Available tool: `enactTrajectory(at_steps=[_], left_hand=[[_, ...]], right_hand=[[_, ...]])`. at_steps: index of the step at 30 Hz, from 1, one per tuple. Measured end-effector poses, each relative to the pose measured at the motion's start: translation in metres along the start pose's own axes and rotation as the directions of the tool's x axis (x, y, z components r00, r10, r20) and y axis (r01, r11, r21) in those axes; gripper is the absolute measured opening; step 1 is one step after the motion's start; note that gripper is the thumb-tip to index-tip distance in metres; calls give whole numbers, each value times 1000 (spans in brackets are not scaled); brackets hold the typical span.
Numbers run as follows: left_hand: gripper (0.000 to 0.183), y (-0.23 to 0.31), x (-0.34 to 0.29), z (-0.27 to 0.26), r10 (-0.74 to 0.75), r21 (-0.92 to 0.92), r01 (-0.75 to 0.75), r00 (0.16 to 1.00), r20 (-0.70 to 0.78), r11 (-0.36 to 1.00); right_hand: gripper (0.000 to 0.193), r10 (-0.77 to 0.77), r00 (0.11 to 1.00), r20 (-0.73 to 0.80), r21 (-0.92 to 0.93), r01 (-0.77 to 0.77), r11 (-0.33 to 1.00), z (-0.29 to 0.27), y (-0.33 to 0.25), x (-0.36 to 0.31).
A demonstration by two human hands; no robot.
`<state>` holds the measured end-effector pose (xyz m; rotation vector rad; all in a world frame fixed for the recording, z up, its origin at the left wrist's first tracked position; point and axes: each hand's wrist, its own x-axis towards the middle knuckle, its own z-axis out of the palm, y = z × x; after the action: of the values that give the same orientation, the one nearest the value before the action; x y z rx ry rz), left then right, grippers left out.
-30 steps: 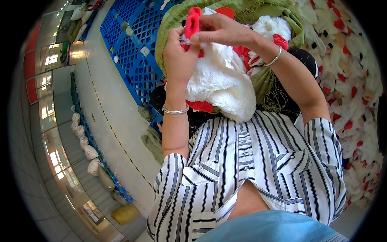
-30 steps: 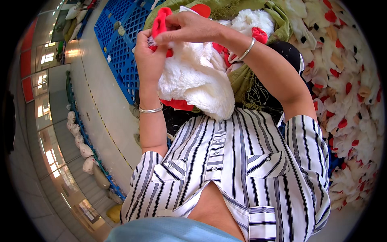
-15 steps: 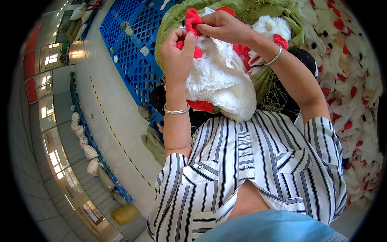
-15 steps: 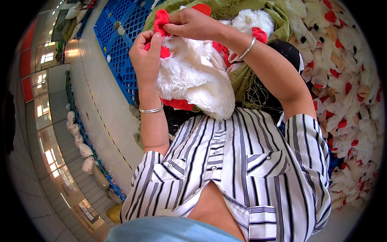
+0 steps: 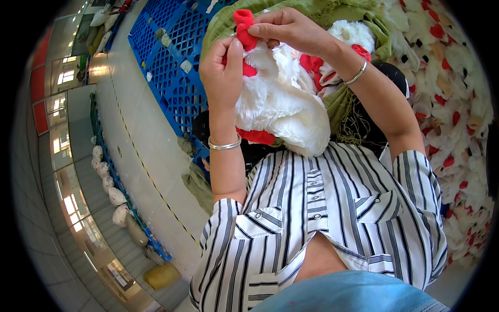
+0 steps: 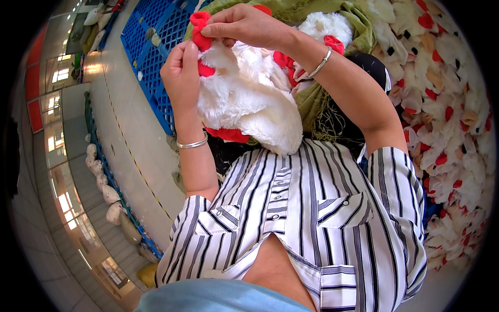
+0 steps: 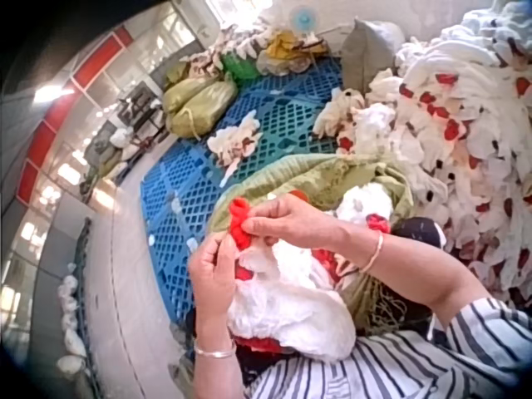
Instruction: The person assembles white stuffed animal toys by hand, attaching red fabric pieces to the paws and adjusting the plush bodies. The person repeatedly picks up a toy, manipulates the red fabric into the paw openings, and places the finished unit into a blue crate.
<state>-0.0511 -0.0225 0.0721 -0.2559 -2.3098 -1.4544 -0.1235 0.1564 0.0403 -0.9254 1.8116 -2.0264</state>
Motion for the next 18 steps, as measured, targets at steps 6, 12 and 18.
enactTrajectory(at_steps=[6, 12, 18], left_hand=[[16, 12, 0, -12, -55, -18, 55, 998, -4, 998], [14, 29, 15, -32, 128, -101, -143, 982, -141, 984], [13, 64, 33, -97, 159, -155, -237, 905, -395, 959]], right_hand=[[22, -36, 996, 87, 248, 13, 969, -7, -17, 2], [62, 72, 972, 225, -246, -15, 969, 11, 1, -7], [44, 194, 712, 675, -181, -95, 979, 77, 9, -24]])
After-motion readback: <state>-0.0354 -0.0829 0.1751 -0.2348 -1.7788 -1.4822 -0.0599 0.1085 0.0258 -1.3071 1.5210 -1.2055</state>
